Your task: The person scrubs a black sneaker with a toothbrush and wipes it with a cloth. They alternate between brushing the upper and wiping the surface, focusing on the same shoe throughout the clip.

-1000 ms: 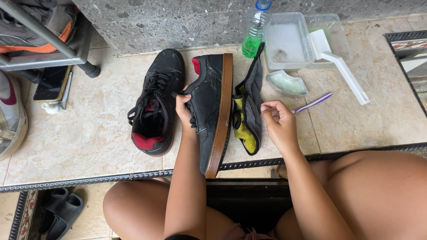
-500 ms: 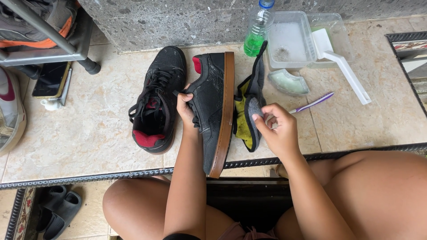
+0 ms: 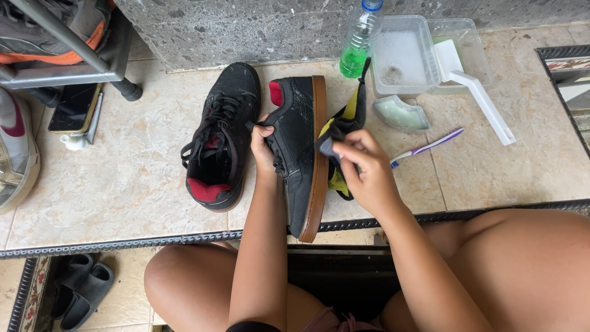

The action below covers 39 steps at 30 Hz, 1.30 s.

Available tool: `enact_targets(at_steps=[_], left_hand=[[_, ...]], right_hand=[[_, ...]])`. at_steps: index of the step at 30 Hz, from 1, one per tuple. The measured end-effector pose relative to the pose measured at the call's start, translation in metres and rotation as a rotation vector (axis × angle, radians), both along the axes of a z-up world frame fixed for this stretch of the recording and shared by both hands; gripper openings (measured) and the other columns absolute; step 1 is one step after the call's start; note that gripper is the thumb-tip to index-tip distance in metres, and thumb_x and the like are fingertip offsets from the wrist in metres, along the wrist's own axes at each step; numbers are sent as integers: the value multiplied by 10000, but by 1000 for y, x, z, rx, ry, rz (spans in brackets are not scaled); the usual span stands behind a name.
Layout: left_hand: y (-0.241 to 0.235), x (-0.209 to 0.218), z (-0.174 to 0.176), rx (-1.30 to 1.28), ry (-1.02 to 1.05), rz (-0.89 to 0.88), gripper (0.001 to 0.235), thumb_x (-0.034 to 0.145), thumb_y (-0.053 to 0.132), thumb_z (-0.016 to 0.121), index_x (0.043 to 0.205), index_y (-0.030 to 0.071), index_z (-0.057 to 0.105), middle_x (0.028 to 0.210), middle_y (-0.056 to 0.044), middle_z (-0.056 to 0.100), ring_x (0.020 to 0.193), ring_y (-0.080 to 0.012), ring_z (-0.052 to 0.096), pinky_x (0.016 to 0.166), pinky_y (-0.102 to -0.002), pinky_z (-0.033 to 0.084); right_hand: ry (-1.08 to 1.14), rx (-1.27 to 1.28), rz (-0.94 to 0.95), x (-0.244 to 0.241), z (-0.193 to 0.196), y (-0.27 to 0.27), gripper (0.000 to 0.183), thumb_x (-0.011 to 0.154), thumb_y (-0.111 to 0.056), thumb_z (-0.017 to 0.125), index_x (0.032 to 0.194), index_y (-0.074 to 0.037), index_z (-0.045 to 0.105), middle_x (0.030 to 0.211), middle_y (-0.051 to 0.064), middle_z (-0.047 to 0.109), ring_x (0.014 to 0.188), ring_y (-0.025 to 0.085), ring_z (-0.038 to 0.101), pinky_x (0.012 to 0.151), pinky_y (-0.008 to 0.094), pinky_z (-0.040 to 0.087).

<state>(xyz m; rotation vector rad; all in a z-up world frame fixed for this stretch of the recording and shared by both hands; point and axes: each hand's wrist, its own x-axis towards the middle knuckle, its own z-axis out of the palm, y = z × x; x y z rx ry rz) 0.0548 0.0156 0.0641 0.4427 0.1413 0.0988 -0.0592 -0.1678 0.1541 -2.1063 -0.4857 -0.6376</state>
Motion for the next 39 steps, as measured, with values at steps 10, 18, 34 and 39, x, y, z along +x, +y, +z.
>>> enact_targets(at_steps=[10, 18, 34, 39], left_hand=[[-6, 20, -32, 169, 28, 140, 147, 661, 106, 612, 785, 63, 679, 708, -131, 610, 633, -223, 545, 619, -284, 447], [-10, 22, -39, 295, -17, 156, 203, 636, 109, 618, 818, 55, 691, 692, -87, 564, 647, -194, 531, 614, -259, 433], [-11, 10, -21, 177, -18, 129, 237, 630, 71, 608, 842, 28, 706, 690, -123, 588, 604, -221, 522, 599, -293, 444], [-8, 15, -28, 144, -20, 131, 236, 633, 69, 606, 845, 13, 693, 686, -143, 586, 586, -233, 532, 585, -302, 448]], right_hand=[[173, 271, 60, -2, -9, -15, 303, 933, 126, 492, 993, -41, 738, 905, 97, 621, 775, 196, 555, 760, 343, 484], [217, 306, 198, -9, -1, -14, 284, 919, 157, 503, 950, 5, 740, 884, 101, 605, 815, 171, 548, 781, 351, 480], [337, -134, -271, -10, -21, -2, 670, 850, 160, 461, 1516, 122, 406, 1092, 272, 487, 976, 497, 611, 814, 534, 557], [215, -122, -349, -8, -45, -14, 392, 870, 75, 575, 1227, 30, 731, 1082, 157, 568, 951, 382, 684, 804, 419, 582]])
